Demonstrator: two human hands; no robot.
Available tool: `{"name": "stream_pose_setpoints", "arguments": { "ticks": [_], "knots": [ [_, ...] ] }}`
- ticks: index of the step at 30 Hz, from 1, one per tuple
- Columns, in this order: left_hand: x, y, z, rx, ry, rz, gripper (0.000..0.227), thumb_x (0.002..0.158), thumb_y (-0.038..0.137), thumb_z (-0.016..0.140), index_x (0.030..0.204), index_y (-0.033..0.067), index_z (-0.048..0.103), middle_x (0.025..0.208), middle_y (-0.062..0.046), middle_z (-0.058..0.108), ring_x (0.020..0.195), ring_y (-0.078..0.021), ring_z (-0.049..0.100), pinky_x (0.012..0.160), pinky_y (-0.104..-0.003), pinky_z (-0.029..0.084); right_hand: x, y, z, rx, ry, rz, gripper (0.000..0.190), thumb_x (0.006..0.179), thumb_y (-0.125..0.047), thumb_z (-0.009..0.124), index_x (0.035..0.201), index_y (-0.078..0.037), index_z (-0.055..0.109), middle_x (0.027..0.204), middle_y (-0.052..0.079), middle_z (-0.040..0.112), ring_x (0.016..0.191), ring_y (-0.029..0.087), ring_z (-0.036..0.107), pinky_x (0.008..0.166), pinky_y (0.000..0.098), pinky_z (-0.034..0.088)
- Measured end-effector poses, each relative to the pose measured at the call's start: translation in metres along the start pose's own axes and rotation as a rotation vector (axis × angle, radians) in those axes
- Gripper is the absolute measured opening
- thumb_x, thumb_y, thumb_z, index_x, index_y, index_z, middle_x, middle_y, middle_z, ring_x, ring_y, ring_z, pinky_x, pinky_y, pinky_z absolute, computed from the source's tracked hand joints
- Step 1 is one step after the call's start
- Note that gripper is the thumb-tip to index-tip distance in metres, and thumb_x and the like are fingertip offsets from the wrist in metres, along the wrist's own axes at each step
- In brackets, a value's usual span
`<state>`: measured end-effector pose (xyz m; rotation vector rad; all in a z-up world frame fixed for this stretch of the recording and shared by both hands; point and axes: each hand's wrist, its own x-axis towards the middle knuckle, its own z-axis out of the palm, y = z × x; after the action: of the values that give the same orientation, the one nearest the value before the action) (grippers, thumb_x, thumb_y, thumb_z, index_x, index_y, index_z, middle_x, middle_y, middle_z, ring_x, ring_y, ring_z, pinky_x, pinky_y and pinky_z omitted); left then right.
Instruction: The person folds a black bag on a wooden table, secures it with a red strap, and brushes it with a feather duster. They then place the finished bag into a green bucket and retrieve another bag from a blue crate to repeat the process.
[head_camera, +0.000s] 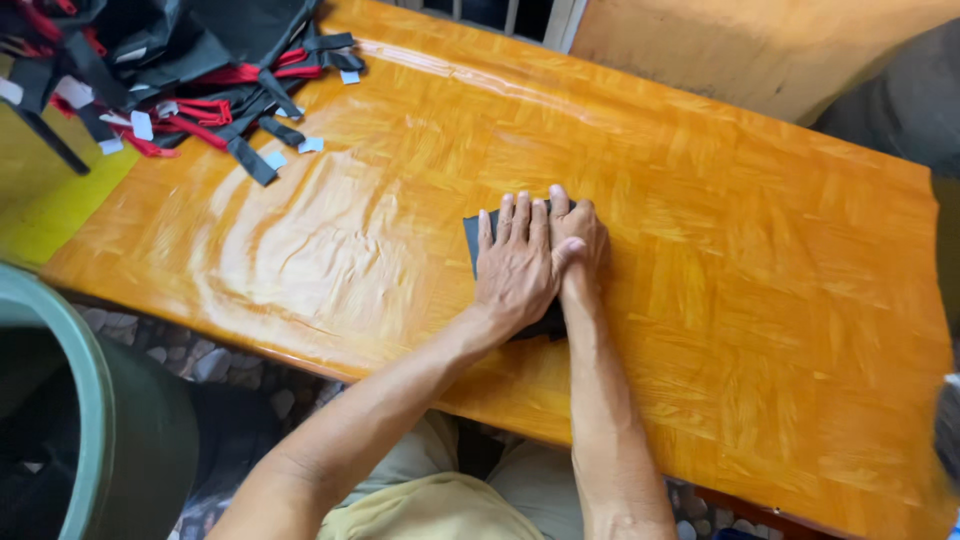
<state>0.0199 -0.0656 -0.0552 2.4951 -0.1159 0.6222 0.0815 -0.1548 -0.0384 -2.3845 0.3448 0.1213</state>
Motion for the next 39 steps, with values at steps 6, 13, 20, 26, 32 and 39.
{"name": "stream_pose_setpoints", "arguments": {
  "ticks": [6, 13, 20, 26, 32, 39],
  "knots": [
    [-0.011, -0.003, -0.002, -0.041, -0.063, 0.018, 0.089, 0.101, 0.066, 0.032, 0.150, -0.0068, 0.043, 0.155, -0.034, 0.039, 0.150, -0.0487, 0.028, 0.122, -0.066, 0.010, 0.004, 0.002, 0.003, -0.057, 0.027, -0.019, 0.072, 0.104, -0.065, 0.033, 0.119, 0.000, 0.060, 0.122, 0.030, 0.067, 0.124, 0.047, 0.059, 0.103, 0.0586, 0.047],
    [0.032, -0.037, 0.028, 0.009, -0.165, 0.005, 0.064, 0.106, 0.064, 0.023, 0.142, 0.0245, 0.057, 0.127, -0.008, 0.065, 0.120, -0.0319, 0.063, 0.105, -0.055, 0.040, 0.011, 0.015, 0.010, 0.012, 0.069, -0.088, 0.070, 0.105, -0.065, 0.024, 0.115, -0.004, 0.059, 0.117, 0.028, 0.070, 0.119, 0.045, 0.063, 0.102, 0.0575, 0.049],
    [0.089, -0.043, -0.022, -0.354, -0.664, 0.035, 0.075, 0.102, 0.068, 0.014, 0.148, 0.0233, 0.052, 0.132, -0.025, 0.066, 0.129, -0.0499, 0.056, 0.110, -0.062, 0.040, 0.002, 0.009, 0.006, 0.228, 0.015, -0.208, 0.085, 0.105, -0.055, 0.002, 0.135, 0.002, 0.057, 0.134, 0.034, 0.060, 0.130, 0.052, 0.052, 0.113, 0.0587, 0.038],
    [0.087, -0.064, -0.012, -0.601, -0.799, 0.098, 0.054, 0.105, 0.048, 0.040, 0.156, 0.0305, 0.037, 0.144, -0.031, 0.055, 0.136, -0.0535, 0.046, 0.117, -0.062, 0.036, -0.001, 0.006, 0.007, 0.121, -0.001, -0.333, 0.072, 0.100, -0.066, 0.013, 0.127, -0.006, 0.043, 0.119, 0.038, 0.063, 0.119, 0.056, 0.057, 0.102, 0.0644, 0.044],
    [0.086, -0.080, 0.013, -0.502, -0.667, 0.026, 0.050, 0.105, 0.042, 0.044, 0.152, 0.0262, 0.049, 0.119, -0.031, 0.066, 0.125, -0.0505, 0.058, 0.106, -0.058, 0.047, -0.045, -0.023, -0.008, -0.357, 0.046, -0.333, 0.086, 0.101, -0.071, 0.028, 0.158, -0.007, 0.023, 0.139, 0.031, 0.052, 0.132, 0.049, 0.049, 0.103, 0.0713, 0.036],
    [0.084, -0.079, 0.022, -0.453, -0.613, -0.034, 0.047, 0.105, 0.044, 0.045, 0.147, 0.0249, 0.055, 0.116, -0.028, 0.068, 0.126, -0.0454, 0.059, 0.106, -0.055, 0.046, -0.073, 0.008, 0.038, -0.475, 0.442, -0.464, 0.083, 0.102, -0.072, 0.027, 0.152, -0.008, 0.043, 0.148, 0.025, 0.046, 0.139, 0.042, 0.043, 0.111, 0.0732, 0.023]
  ]
}}
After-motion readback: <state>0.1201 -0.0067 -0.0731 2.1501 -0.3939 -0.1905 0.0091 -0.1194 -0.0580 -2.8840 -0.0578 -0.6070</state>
